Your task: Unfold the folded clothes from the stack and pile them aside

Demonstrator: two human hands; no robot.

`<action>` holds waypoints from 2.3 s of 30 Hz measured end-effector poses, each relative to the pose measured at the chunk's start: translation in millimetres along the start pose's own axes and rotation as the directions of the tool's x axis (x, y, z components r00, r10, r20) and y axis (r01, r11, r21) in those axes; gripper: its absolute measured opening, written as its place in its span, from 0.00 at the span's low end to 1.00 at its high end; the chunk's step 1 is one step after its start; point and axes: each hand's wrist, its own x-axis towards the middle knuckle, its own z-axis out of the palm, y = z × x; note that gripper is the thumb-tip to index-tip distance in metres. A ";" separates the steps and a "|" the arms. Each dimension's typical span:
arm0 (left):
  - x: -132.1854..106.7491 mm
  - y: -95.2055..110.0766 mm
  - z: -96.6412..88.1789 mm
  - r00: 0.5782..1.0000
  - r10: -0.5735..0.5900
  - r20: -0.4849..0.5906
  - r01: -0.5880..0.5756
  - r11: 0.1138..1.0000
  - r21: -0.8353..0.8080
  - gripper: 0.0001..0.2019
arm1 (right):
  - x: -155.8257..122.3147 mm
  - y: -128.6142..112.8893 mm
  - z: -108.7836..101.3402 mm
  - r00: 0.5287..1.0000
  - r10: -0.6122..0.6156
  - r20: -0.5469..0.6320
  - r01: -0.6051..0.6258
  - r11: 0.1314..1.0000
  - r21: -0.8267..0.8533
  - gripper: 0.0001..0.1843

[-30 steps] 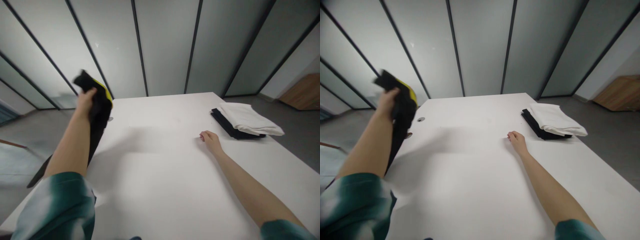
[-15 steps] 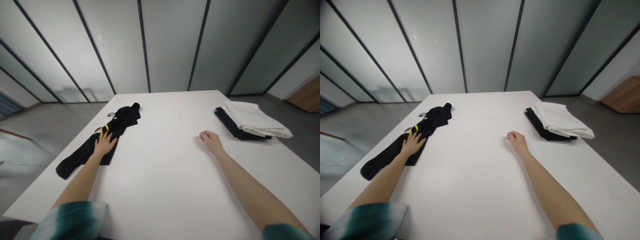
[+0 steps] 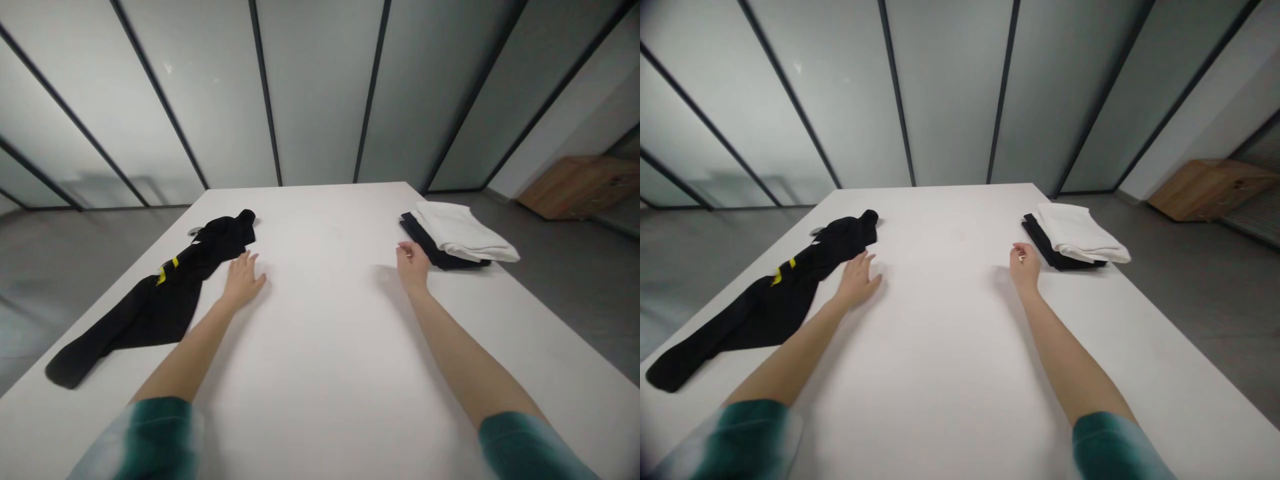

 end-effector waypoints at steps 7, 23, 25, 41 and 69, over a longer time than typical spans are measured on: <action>10.8 55.8 30.9 0.995 0.075 0.070 -0.070 0.995 -0.067 0.25 | 52.7 20.9 -59.8 0.972 -0.202 -0.119 0.089 0.786 -0.612 0.27; 11.4 53.0 31.1 0.997 0.045 0.070 -0.036 0.991 -0.128 0.29 | 47.3 -73.3 -33.7 0.882 -0.361 0.304 0.384 0.923 -0.019 0.27; 11.2 51.5 34.9 0.998 0.062 0.011 -0.059 0.982 -0.180 0.34 | 25.6 -88.8 -22.7 0.830 -0.449 0.330 0.394 0.892 0.223 0.25; 6.3 67.3 19.8 0.908 0.418 -0.035 -0.410 0.864 -0.293 0.32 | -57.3 -34.7 48.7 0.534 -0.416 0.736 0.589 0.808 0.029 0.14; 34.9 25.2 23.6 0.763 -0.640 -0.095 0.110 0.273 -0.956 0.09 | -17.1 -0.5 35.5 0.970 -0.021 0.242 -0.018 0.987 0.158 0.15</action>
